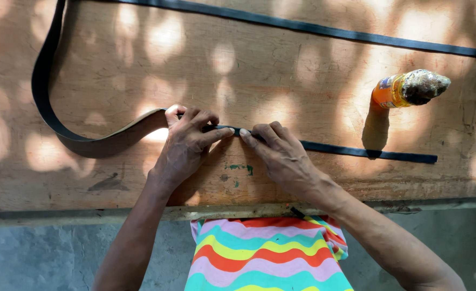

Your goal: The person applies glue to a long black strap using a plastic bottle with a brush applicator. They then fold the strap over itself and press the glued sections together. The process is repeated for a second strap.

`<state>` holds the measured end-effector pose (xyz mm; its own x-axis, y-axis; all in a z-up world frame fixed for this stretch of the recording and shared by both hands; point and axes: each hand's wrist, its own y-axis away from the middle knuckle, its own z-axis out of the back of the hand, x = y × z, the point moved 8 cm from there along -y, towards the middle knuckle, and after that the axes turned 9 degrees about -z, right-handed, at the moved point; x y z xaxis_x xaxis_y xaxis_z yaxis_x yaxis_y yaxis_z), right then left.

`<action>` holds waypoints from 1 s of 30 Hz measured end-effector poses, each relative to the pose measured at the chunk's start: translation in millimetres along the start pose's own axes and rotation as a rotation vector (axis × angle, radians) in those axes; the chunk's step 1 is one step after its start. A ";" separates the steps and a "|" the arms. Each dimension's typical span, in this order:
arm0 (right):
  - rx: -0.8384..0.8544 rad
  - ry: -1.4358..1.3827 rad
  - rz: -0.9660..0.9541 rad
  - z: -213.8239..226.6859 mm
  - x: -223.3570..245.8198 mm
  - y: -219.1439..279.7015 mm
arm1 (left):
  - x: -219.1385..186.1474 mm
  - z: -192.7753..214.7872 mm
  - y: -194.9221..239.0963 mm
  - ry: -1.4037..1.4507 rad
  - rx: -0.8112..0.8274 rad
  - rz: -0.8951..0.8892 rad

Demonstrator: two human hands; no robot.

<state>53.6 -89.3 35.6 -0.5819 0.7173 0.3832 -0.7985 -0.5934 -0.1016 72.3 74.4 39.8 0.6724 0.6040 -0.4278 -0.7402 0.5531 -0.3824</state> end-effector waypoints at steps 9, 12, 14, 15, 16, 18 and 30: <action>-0.121 -0.080 -0.009 2.4 -21.8 25.5 | -3.8 -5.7 1.3 0.001 -0.078 0.043; -0.126 -0.043 -0.050 22.8 -43.9 58.2 | -33.6 -35.2 -19.3 0.086 -0.048 -0.023; -0.086 0.003 -0.104 37.7 -64.1 79.2 | -56.5 -54.8 -32.4 0.171 -0.034 -0.047; -0.076 0.018 -0.117 44.3 -71.8 87.3 | -65.3 -61.1 -40.1 0.215 -0.048 -0.071; -0.065 0.032 -0.130 48.9 -79.3 92.8 | -70.9 -66.3 -47.3 0.259 -0.061 -0.093; -0.052 0.020 -0.150 51.1 -85.6 102.6 | -78.2 -73.6 -53.9 0.311 -0.058 -0.102; -0.133 -0.378 -0.354 39.4 -86.0 120.1 | -83.3 -71.9 -48.5 0.260 -0.016 -0.151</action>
<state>13.8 -236.6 26.6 -0.1963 0.6696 0.7163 -0.9629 -0.2697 -0.0117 51.8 -44.0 35.2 0.7527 0.3472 -0.5594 -0.6330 0.6154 -0.4697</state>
